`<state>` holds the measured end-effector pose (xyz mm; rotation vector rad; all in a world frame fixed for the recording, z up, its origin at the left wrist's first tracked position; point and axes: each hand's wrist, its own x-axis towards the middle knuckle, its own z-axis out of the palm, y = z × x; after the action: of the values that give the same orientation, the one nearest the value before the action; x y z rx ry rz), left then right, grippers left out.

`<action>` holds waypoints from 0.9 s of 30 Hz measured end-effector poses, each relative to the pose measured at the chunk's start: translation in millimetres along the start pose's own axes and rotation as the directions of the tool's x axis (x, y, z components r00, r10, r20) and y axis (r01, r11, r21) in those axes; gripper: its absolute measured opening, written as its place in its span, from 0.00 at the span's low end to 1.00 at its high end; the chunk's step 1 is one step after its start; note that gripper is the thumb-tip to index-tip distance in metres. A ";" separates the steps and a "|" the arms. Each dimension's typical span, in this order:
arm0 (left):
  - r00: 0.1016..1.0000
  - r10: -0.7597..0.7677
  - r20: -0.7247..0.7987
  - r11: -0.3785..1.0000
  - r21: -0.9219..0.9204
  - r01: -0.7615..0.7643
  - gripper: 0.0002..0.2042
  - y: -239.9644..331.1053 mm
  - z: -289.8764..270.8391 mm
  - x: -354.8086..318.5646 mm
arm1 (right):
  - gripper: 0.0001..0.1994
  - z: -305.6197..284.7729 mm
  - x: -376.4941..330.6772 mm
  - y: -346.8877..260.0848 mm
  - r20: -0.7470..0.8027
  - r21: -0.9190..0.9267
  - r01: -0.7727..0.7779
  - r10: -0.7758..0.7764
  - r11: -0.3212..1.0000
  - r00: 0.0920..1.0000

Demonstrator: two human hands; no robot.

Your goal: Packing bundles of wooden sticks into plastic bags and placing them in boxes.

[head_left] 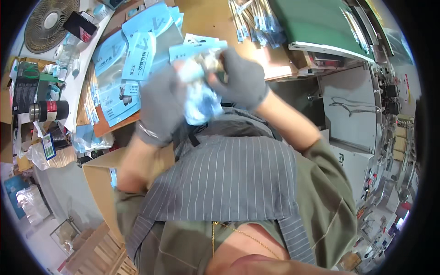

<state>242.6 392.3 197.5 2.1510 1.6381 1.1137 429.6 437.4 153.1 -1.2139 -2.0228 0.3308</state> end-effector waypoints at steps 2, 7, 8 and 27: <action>0.988 0.136 -0.076 0.990 -0.022 -0.138 0.11 -32.2 -42.7 71.7 | 0.12 -12.8 61.7 -20.8 -0.139 -0.216 0.277 -0.310 0.936 0.940; 0.910 0.401 -0.106 0.801 0.522 -0.293 0.09 2.8 -155.0 167.9 | 0.14 -65.5 201.8 -84.0 -0.095 -0.172 0.419 -0.439 0.891 0.894; 0.939 0.341 -0.052 0.834 0.477 -0.276 0.07 -4.5 -173.5 174.8 | 0.14 -65.5 205.2 -82.5 -0.104 -0.182 0.419 -0.441 0.890 0.892; 0.958 -0.217 0.188 0.956 -0.159 0.248 0.18 -88.8 110.7 69.0 | 0.38 64.2 203.4 244.9 -0.109 -0.621 -0.595 0.695 0.510 0.710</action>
<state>258.7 515.0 99.5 1.8290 1.5972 0.9425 487.3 745.1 67.0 -2.4682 -1.7490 0.0896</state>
